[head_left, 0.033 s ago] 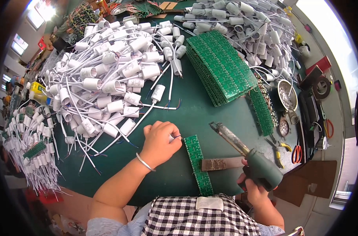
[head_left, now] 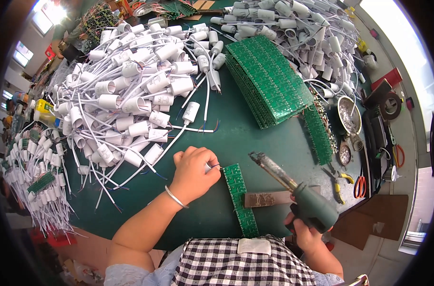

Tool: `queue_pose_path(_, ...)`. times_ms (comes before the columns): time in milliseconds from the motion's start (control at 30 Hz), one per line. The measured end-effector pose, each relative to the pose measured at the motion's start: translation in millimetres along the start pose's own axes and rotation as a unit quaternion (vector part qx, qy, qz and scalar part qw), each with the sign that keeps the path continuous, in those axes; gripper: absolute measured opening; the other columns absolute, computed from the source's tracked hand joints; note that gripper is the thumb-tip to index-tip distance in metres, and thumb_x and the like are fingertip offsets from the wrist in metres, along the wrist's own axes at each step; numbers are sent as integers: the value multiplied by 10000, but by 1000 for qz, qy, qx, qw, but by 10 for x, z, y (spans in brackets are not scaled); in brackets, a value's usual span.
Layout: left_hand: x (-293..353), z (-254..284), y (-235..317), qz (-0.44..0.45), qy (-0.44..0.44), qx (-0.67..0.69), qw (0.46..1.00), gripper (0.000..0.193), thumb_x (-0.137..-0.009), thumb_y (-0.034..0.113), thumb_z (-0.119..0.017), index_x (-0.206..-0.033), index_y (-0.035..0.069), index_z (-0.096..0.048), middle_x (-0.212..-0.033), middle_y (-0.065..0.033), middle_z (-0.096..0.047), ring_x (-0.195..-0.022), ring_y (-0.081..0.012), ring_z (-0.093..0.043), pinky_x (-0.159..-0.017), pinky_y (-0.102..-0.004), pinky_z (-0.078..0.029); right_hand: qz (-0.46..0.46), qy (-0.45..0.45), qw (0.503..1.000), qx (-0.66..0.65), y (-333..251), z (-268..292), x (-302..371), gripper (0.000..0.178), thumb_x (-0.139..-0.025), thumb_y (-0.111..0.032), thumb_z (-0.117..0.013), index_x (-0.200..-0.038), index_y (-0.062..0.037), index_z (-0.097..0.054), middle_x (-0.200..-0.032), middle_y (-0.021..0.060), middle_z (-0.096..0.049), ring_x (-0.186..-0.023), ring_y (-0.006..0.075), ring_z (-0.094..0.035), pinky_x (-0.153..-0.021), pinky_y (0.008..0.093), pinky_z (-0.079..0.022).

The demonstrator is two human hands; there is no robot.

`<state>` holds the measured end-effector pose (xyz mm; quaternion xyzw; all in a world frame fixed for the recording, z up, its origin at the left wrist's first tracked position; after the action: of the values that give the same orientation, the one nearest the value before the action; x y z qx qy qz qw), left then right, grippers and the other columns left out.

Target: The person solders wires from white socket cylinders onto a circuit board strip using a soldering tool. They place the completed circuit board onto a pile, position a new board on the table, and solder additional socket wires to it.

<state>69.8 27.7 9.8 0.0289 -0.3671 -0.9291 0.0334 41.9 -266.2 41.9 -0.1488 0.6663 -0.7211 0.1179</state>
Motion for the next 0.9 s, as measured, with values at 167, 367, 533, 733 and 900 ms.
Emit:
queue_pose_path(167,7,-42,24,-8,24,-19,1000,106,-690,93,-640,-734,116,-547,-797,39,-603,-849,-193,-517,-807,-362,-280,-47,-59,996,50,152,-126,38,341,-866,-158,-590,-1154,16,-535,-823,98,-620,-699,181,-633,-649,315,-510)
queue_pose_path(367,24,-66,41,-22,52,-43,997,123,-663,78,-647,-729,123,-554,-801,47,-604,-843,-191,-514,-802,-362,-273,-86,-46,994,59,160,-165,0,318,-826,-148,-626,-1094,17,-576,-831,102,-626,-715,205,-632,-659,323,-504)
queue_pose_path(533,38,-82,57,-27,55,-48,997,120,-654,72,-647,-717,119,-556,-805,49,-606,-844,-193,-507,-808,-365,-271,-93,-35,991,89,231,-149,45,311,-782,-114,-656,-1067,0,-607,-915,111,-624,-823,251,-608,-729,357,-482)
queue_pose_path(733,41,-75,55,-27,54,-50,997,125,-640,69,-646,-715,115,-557,-808,44,-607,-847,-194,-502,-809,-368,-272,-143,-27,987,74,279,-149,85,313,-744,-95,-684,-1041,-15,-627,-992,132,-619,-920,283,-585,-813,371,-461)
queue_pose_path(900,41,-89,54,-44,73,-55,995,134,-638,114,-663,-699,133,-545,-763,42,-567,-840,-203,-497,-794,-389,-265,-159,-43,983,84,310,-155,81,308,-740,-94,-692,-1031,-16,-630,-1033,132,-620,-951,296,-579,-850,384,-452)
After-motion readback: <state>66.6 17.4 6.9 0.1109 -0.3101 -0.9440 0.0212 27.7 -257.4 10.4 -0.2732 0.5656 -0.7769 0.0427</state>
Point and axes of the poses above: each hand's wrist, its own x-axis away from the middle knuckle, its own z-axis out of the back of the hand, y = z × x, the point moved 3 cm from there along -x, towards the middle knuckle
